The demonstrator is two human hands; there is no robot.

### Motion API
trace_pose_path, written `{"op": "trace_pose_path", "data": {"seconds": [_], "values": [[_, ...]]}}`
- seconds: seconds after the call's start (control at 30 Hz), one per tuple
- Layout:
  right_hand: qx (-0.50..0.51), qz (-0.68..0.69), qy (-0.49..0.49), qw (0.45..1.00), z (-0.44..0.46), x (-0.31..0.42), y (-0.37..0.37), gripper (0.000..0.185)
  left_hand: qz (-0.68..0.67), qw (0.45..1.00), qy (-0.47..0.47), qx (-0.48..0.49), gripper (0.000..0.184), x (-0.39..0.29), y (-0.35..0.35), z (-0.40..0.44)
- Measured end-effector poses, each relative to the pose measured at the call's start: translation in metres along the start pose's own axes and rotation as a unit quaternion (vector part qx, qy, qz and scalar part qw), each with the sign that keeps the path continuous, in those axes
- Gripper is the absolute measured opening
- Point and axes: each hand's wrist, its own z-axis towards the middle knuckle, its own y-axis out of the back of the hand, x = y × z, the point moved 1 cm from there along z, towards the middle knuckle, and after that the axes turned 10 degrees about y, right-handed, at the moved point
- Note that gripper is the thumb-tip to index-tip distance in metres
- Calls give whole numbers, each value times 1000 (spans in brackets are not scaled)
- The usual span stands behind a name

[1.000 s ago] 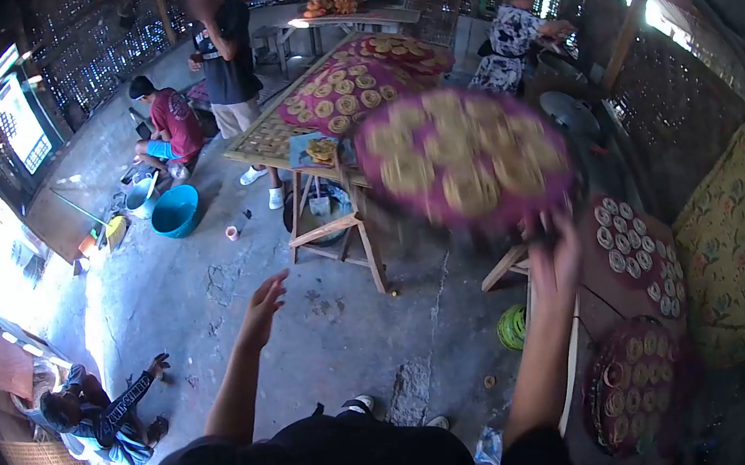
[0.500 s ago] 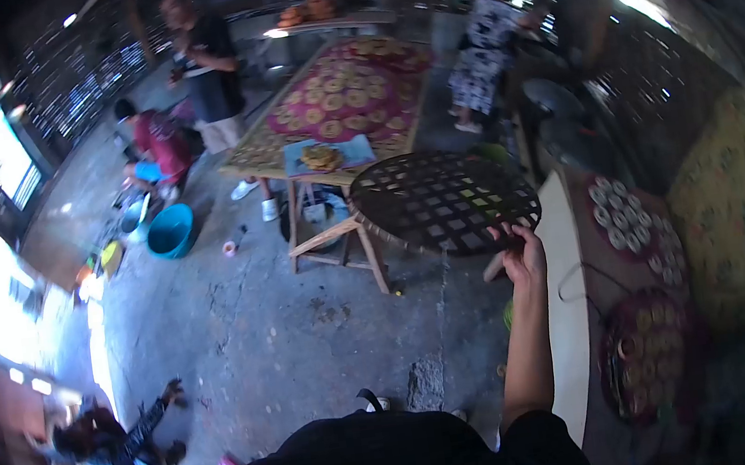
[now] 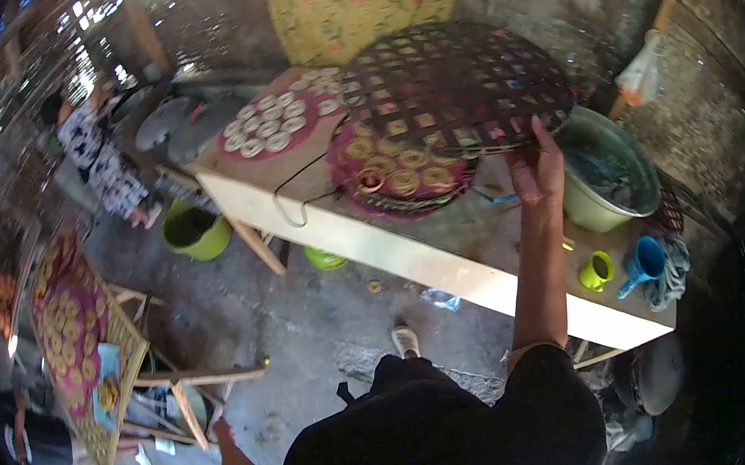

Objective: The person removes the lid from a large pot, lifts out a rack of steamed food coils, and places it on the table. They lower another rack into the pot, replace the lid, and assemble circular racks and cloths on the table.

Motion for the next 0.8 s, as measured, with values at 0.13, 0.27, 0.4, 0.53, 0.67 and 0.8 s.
{"op": "trace_pose_path", "data": {"seconds": [0.13, 0.27, 0.4, 0.53, 0.67, 0.8], "values": [[-123, -86, 204, 967, 21, 83, 57, 24, 89, 954, -204, -203, 39, -99, 14, 90], [-151, -86, 279, 944, 41, 159, 163, 24, -551, 691, 125, 452, 24, -217, -52, 80], [-239, -98, 336, 906, 44, 190, 243, 24, -254, 820, -4, 512, 19, -307, -62, 6], [-332, -133, 338, 871, 30, 202, 303, 23, -15, 835, -182, 519, 21, -340, -62, 4], [-431, -516, 58, 738, -2, 223, 266, 52, 74, 848, -198, 486, 24, -348, -50, 28], [-426, -886, 183, -2, -8, 196, 212, 51, -42, 944, -109, 308, 35, -364, -82, 96]]}}
